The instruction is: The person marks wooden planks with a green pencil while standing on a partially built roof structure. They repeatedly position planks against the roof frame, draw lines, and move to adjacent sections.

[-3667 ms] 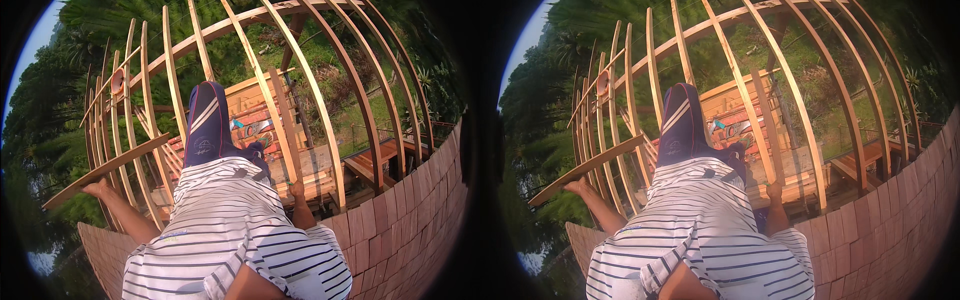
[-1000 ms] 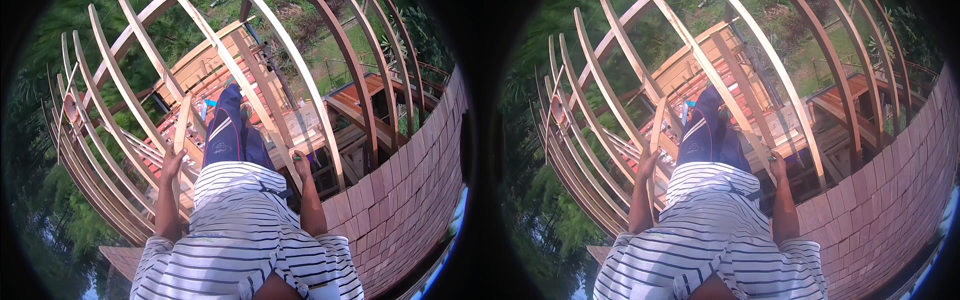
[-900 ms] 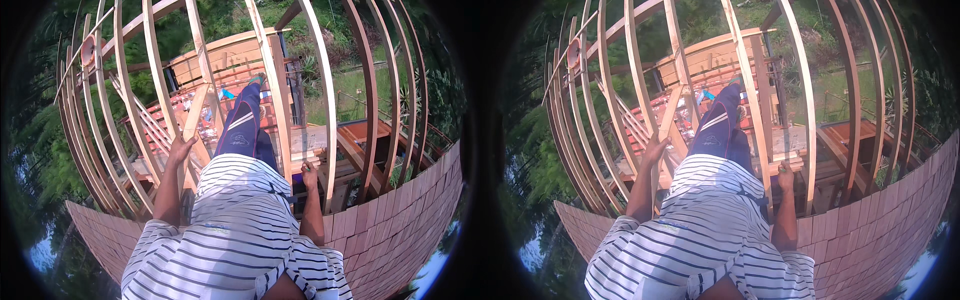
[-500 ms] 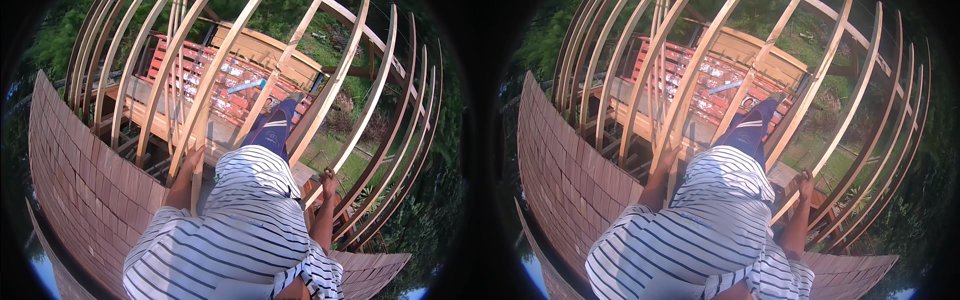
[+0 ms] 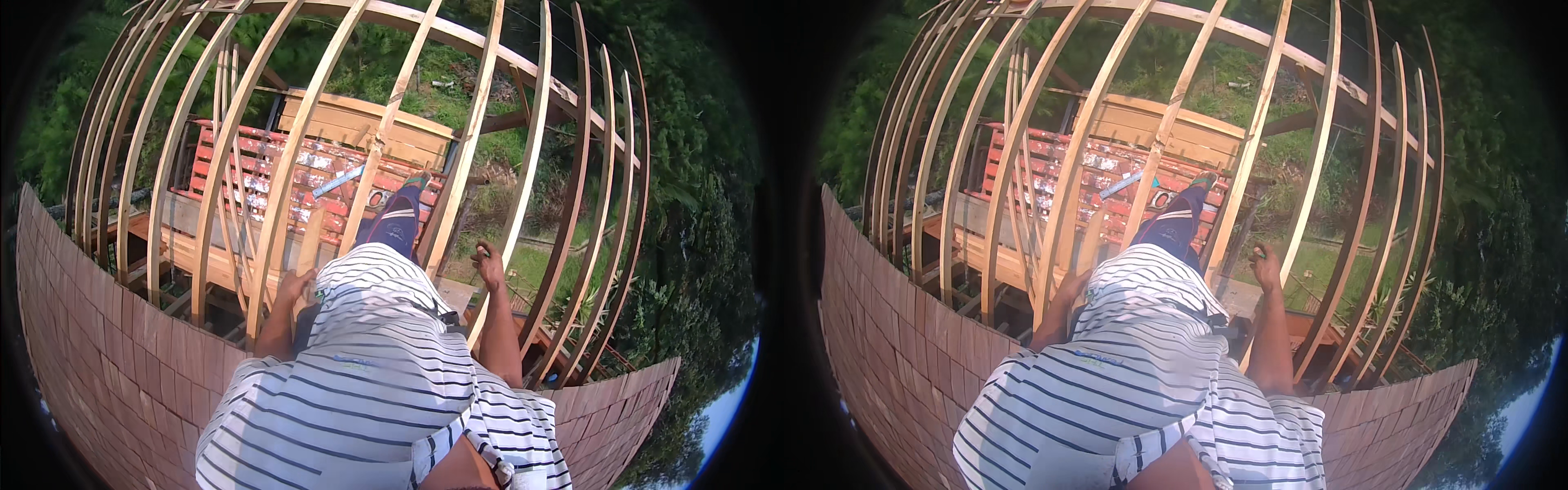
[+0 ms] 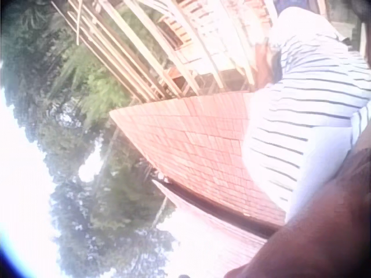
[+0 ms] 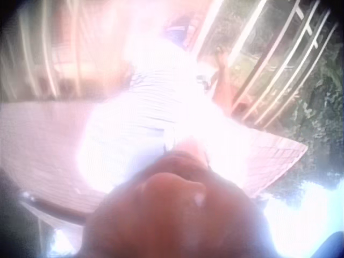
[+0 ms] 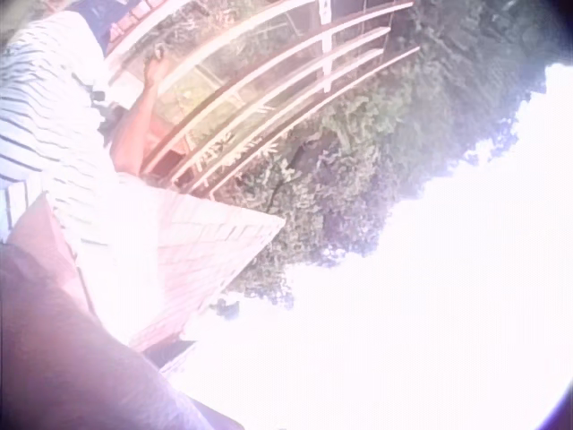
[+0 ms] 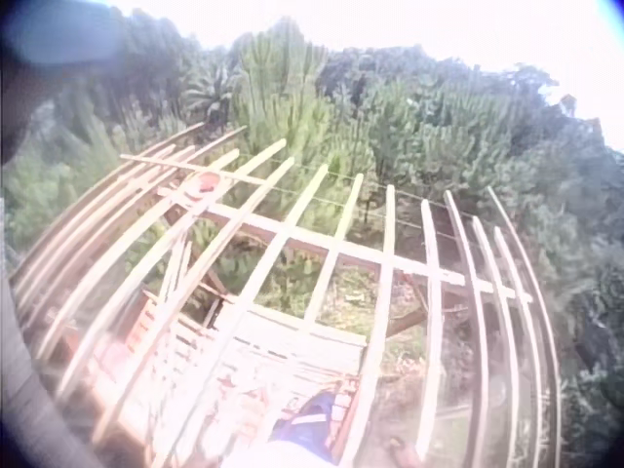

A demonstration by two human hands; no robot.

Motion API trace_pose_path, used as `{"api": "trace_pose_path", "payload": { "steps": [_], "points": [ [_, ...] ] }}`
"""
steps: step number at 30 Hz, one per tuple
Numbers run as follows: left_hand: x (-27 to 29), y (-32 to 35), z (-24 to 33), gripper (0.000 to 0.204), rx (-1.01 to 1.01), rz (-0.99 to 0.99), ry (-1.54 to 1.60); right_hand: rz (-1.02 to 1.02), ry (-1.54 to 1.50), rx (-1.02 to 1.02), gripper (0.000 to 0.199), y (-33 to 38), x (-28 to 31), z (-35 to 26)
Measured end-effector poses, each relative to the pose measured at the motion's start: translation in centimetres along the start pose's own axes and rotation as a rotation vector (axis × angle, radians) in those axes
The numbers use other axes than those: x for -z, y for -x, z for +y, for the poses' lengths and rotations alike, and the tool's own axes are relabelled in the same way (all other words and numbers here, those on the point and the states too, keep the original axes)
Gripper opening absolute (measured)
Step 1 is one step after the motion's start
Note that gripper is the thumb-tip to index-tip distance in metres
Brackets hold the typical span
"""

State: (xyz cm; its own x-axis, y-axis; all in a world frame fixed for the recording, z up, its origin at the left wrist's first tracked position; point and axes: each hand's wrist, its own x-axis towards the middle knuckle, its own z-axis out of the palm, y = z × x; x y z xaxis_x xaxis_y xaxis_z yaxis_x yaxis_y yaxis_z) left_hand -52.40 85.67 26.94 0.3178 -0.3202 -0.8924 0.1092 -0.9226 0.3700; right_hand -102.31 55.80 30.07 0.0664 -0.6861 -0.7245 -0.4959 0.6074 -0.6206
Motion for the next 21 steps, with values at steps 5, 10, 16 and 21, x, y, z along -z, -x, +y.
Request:
{"api": "trace_pose_path", "payload": {
  "steps": [5,10,16,21],
  "points": [
    [1.3,-1.1,14.0,0.091,-0.142,0.119,-0.308,0.271,0.062,0.088,0.045,-2.1,-0.5,13.3],
    [2.3,-2.9,26.1,0.082,-0.408,0.020,-0.426,0.480,-0.494,-0.181,0.032,4.4,-7.4,17.0],
    [-1.1,-4.6,36.7,0.056,-0.513,-0.023,-0.399,0.436,-0.200,-0.263,0.024,7.8,-16.6,20.9],
    [-6.6,-4.5,42.3,0.055,-0.569,-0.128,-0.552,0.486,-0.269,-0.249,0.033,5.0,-18.6,19.9]
  ]
}}
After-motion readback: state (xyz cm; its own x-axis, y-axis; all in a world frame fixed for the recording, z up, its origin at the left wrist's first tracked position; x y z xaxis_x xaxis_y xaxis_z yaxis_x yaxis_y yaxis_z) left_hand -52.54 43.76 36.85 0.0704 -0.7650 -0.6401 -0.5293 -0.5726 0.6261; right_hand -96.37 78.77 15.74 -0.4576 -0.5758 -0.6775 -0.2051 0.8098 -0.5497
